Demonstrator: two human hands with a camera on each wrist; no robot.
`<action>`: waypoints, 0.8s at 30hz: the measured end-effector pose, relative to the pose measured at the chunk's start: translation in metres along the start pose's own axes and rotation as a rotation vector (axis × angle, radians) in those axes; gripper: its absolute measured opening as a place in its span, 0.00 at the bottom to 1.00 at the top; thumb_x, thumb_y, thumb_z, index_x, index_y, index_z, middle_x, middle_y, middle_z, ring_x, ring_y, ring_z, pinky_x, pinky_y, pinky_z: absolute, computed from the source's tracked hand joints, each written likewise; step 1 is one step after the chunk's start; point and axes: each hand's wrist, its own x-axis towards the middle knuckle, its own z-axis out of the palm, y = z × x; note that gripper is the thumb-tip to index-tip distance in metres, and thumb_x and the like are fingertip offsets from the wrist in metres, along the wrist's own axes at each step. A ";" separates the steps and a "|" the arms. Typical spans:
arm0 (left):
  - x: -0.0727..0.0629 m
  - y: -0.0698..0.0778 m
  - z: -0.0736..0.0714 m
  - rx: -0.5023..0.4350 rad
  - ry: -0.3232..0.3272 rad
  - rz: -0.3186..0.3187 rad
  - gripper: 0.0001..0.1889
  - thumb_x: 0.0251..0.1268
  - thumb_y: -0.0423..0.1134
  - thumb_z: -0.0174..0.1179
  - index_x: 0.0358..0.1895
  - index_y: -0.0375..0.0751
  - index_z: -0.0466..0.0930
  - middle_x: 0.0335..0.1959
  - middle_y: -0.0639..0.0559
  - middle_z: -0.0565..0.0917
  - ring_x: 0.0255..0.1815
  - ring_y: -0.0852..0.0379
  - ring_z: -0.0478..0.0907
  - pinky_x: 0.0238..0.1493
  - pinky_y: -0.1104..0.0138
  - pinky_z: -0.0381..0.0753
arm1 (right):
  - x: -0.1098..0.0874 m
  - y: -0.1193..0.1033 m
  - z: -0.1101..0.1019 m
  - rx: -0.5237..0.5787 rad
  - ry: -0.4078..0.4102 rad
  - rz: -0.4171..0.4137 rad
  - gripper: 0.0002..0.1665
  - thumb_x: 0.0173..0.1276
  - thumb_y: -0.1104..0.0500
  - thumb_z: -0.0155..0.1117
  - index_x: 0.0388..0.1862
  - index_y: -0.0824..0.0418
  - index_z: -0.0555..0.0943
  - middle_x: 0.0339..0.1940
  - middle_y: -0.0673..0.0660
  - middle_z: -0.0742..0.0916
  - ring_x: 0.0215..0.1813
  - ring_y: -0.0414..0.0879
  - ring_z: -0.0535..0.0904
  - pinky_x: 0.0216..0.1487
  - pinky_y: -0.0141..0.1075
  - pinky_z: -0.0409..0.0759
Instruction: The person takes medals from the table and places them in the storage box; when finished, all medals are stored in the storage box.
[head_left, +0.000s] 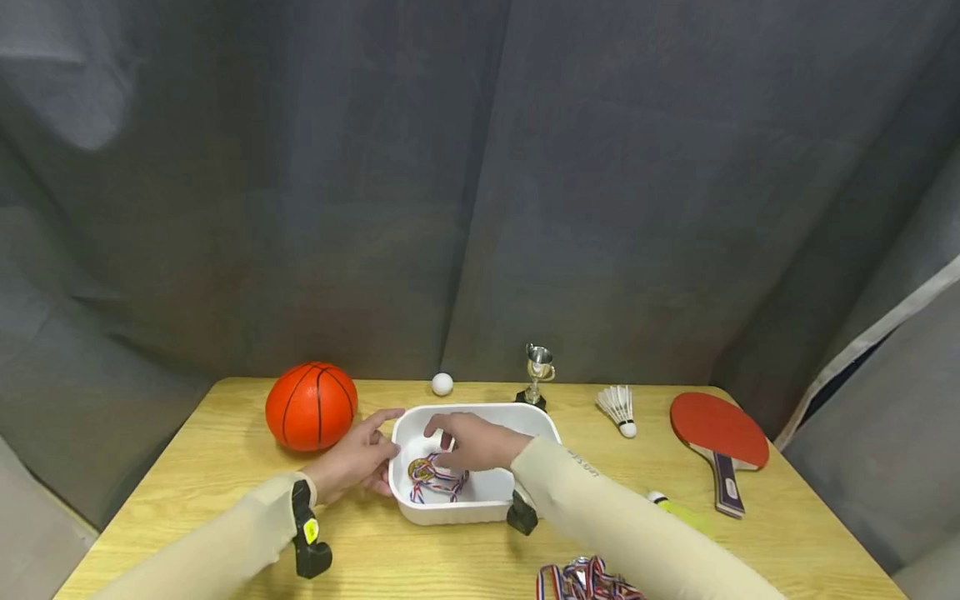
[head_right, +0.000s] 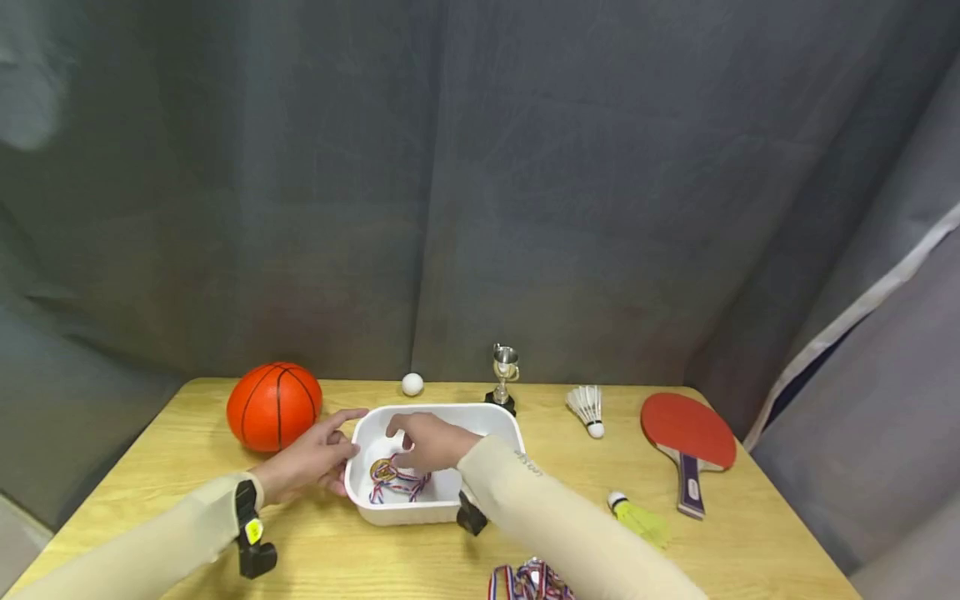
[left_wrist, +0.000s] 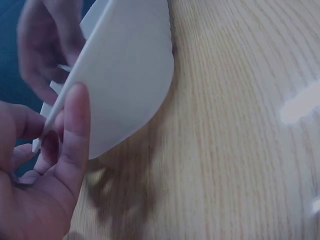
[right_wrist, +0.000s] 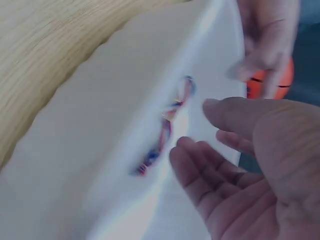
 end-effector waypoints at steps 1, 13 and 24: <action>0.000 0.000 0.000 -0.001 0.001 0.002 0.35 0.75 0.29 0.53 0.83 0.44 0.55 0.42 0.39 0.76 0.30 0.52 0.80 0.28 0.63 0.92 | -0.005 0.000 -0.005 -0.009 0.016 -0.037 0.21 0.72 0.63 0.69 0.62 0.66 0.79 0.46 0.61 0.88 0.42 0.43 0.82 0.41 0.28 0.82; 0.000 0.000 0.002 0.008 0.055 -0.023 0.35 0.73 0.28 0.54 0.82 0.47 0.59 0.41 0.37 0.76 0.30 0.52 0.79 0.27 0.62 0.92 | -0.119 -0.003 -0.025 0.093 -0.058 -0.234 0.03 0.73 0.62 0.67 0.43 0.58 0.83 0.29 0.46 0.84 0.33 0.26 0.75 0.37 0.24 0.84; 0.001 0.000 0.003 0.017 0.043 -0.008 0.36 0.72 0.28 0.52 0.82 0.46 0.58 0.41 0.38 0.76 0.30 0.52 0.79 0.27 0.62 0.92 | -0.175 0.020 0.018 0.259 -0.319 -0.026 0.05 0.73 0.56 0.69 0.46 0.51 0.83 0.29 0.37 0.79 0.31 0.26 0.74 0.33 0.20 0.76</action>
